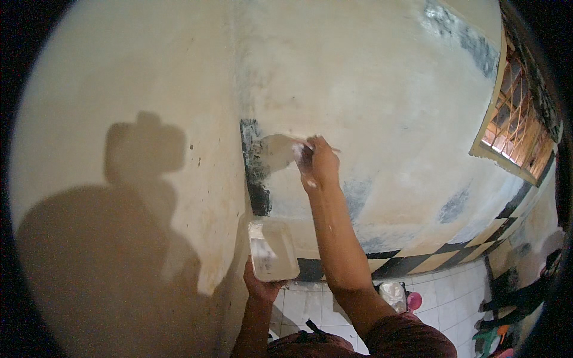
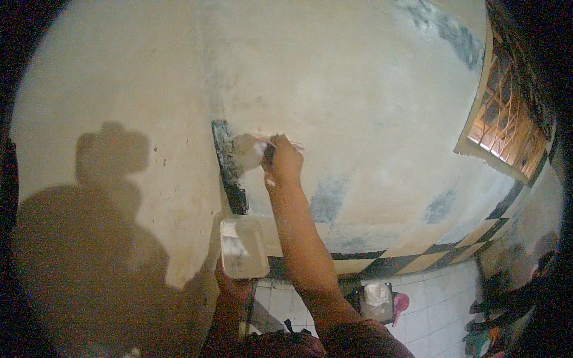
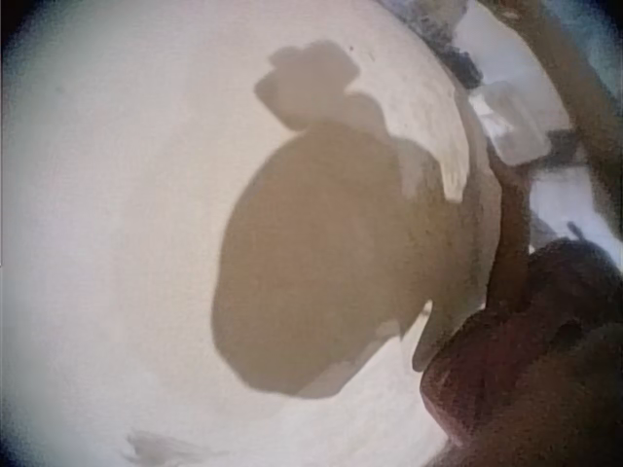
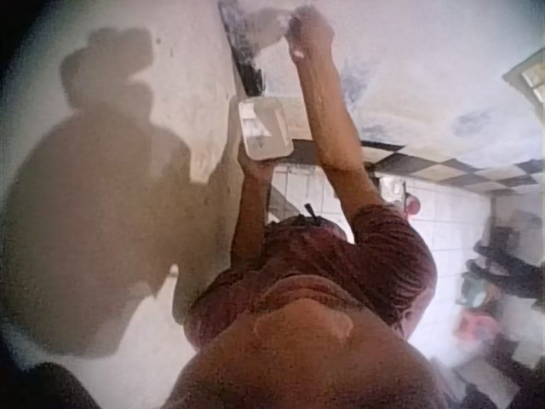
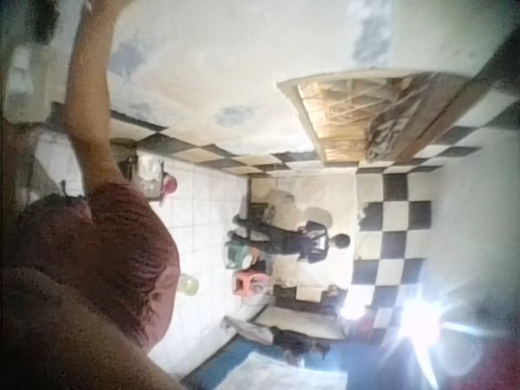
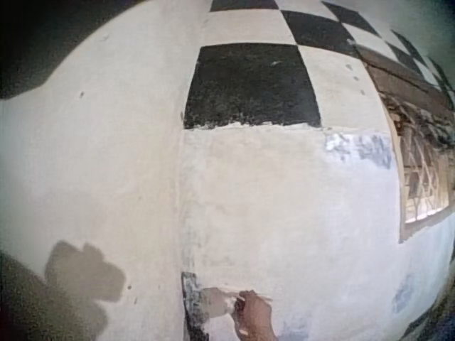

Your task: The person applies white plaster to a corner of a wall using a red spreader, repeatedly dipping the spreader into a container of plaster and smoothing it onto the surface.

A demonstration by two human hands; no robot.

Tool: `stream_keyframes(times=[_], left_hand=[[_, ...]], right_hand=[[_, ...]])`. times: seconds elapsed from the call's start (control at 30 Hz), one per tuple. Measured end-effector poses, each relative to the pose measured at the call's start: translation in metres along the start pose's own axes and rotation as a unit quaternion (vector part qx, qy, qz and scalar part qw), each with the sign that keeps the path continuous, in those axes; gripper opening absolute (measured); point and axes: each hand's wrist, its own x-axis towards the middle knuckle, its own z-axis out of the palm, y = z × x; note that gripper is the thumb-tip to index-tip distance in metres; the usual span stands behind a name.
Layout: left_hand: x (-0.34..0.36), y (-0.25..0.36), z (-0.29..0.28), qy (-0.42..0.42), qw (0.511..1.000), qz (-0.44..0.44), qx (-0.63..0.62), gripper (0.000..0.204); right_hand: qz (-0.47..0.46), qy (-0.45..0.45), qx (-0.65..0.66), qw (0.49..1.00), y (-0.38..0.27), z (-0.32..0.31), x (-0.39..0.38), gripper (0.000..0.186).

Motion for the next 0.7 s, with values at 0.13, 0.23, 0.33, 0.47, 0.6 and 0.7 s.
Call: stream_keyframes(times=[0.13,0.23,0.33,0.47,0.6,0.7], left_hand=[[0.001,-0.002,0.005,0.026,0.999,0.02,-0.036,0.059],[0.002,0.005,-0.009,0.027,0.998,-0.045,-0.021,0.057],[0.008,0.0,-0.004,-0.045,0.999,0.004,0.006,0.057],[-0.005,0.007,0.007,0.022,1.0,-0.014,-0.014,0.058],[-0.026,0.026,0.032,0.039,0.998,-0.041,0.026,0.059],[-0.023,0.029,0.011,0.013,0.998,-0.025,-0.062,0.06]], right_hand=[[0.015,-0.018,-0.075,0.997,0.023,-0.085,-0.023,0.025],[-0.012,-0.114,-0.216,0.97,0.062,-0.125,-0.04,0.023],[-0.13,-0.131,-0.38,0.906,0.105,-0.155,-0.02,0.021],[0.091,-0.073,-0.141,0.983,0.111,-0.121,-0.011,0.024],[0.073,0.075,-0.017,0.994,0.105,-0.065,0.006,0.021],[0.016,0.083,-0.017,0.996,0.089,-0.012,0.014,0.019]])
